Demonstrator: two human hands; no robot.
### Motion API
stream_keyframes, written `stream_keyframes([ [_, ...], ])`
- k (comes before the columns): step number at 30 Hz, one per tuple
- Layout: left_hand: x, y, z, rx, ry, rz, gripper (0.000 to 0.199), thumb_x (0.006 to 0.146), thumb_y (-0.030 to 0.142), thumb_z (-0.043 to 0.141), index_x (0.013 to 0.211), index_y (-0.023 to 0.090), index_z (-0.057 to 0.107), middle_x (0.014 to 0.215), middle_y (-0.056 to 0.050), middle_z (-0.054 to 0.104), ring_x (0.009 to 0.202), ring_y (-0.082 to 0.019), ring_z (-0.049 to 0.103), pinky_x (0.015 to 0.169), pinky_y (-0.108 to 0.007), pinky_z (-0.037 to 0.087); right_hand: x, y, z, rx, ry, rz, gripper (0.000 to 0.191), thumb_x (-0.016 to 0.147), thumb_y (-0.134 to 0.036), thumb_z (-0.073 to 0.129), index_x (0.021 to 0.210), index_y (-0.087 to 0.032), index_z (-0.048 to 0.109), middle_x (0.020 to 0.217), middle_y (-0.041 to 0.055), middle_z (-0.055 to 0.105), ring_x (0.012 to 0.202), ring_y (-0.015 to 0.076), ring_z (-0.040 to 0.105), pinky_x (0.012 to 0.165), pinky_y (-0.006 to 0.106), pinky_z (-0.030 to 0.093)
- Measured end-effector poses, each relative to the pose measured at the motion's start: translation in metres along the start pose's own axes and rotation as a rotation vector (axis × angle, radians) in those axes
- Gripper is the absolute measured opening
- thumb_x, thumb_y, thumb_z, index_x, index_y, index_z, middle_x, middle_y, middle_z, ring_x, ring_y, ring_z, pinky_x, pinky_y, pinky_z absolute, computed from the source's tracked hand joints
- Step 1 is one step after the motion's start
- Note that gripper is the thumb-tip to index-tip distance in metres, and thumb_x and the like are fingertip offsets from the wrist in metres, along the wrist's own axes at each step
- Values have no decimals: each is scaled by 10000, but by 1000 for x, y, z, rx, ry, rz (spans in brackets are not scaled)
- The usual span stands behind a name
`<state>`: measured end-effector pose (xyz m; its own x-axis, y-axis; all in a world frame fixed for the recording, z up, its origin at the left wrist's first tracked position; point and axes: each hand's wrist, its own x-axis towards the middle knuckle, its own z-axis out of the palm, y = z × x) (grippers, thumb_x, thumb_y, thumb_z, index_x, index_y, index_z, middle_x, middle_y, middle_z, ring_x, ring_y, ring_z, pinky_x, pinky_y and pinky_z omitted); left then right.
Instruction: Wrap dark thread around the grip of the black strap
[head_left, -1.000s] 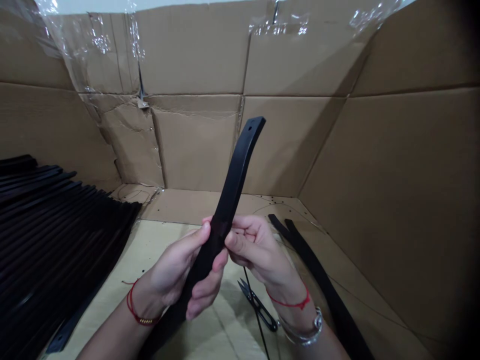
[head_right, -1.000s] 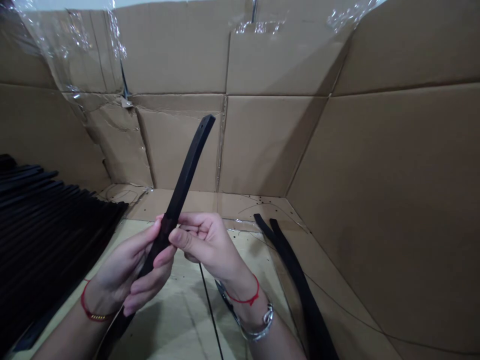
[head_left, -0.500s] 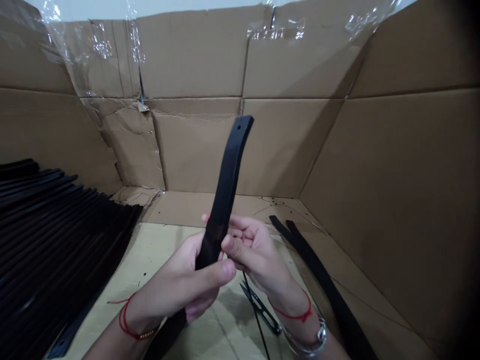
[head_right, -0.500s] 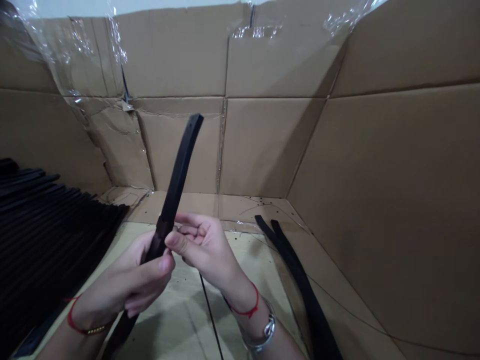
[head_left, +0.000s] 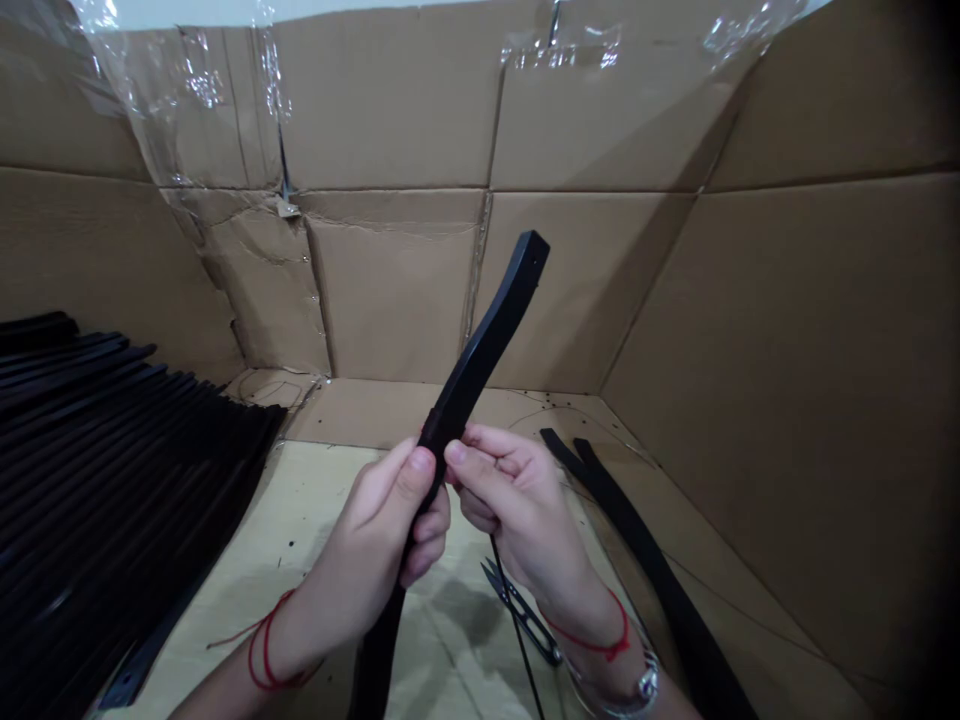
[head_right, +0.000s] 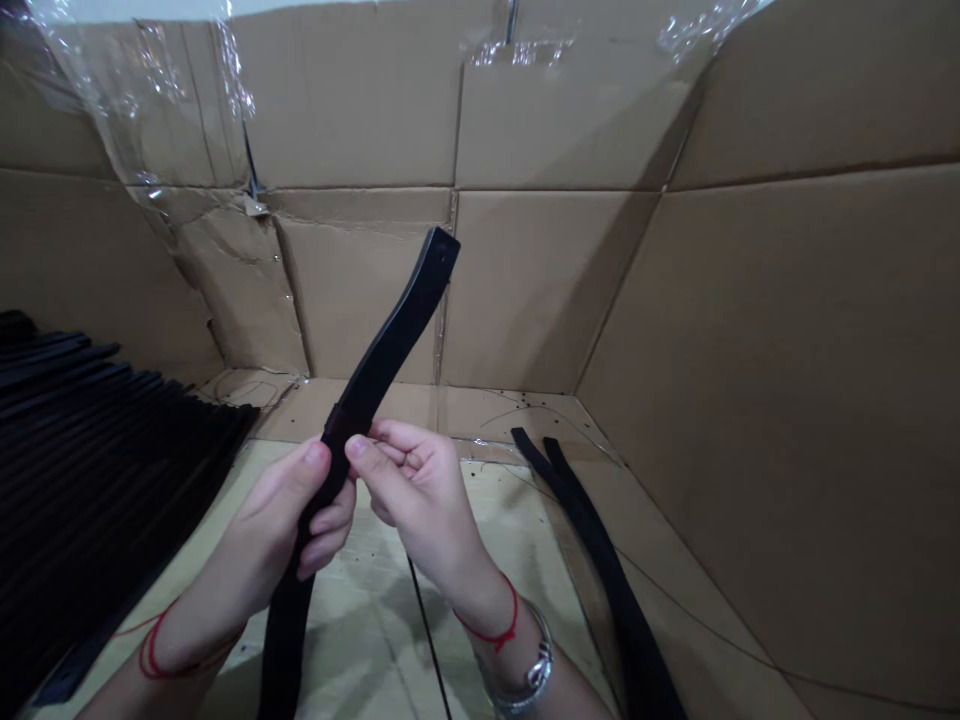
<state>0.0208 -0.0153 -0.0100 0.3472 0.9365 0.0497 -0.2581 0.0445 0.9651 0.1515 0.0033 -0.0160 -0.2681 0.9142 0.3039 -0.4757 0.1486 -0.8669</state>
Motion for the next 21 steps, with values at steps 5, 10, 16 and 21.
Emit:
stream_keyframes([
  [5,1,0,-4,-158,-99,-73,372,924,502,405,807,164,508,520,70,425,346,-21,358,316,-101,294,0,1,-3,-125,21,-127,247,859,-276,671,667,-132,611,558,-24,501,389,16,230,337,178,106],
  [10,6,-8,-9,-460,-407,-165,479,933,538,267,765,175,530,386,58,404,238,-63,319,233,-137,274,-1,2,-7,-144,-129,-165,299,906,-344,604,680,-148,602,583,21,628,380,40,250,340,189,160],
  [16,11,-2,-23,-340,-420,-260,511,931,536,311,784,131,586,478,0,501,392,-89,492,396,-175,439,-8,-7,3,-536,36,-450,333,927,-174,537,601,-149,600,501,-10,595,429,69,508,454,189,380],
  [21,8,0,-17,-343,-281,-302,463,872,544,468,694,123,541,498,65,336,441,-28,323,468,-128,344,-11,-15,3,-683,5,-476,296,914,-142,557,621,-150,600,546,-12,637,459,80,567,451,174,413],
])
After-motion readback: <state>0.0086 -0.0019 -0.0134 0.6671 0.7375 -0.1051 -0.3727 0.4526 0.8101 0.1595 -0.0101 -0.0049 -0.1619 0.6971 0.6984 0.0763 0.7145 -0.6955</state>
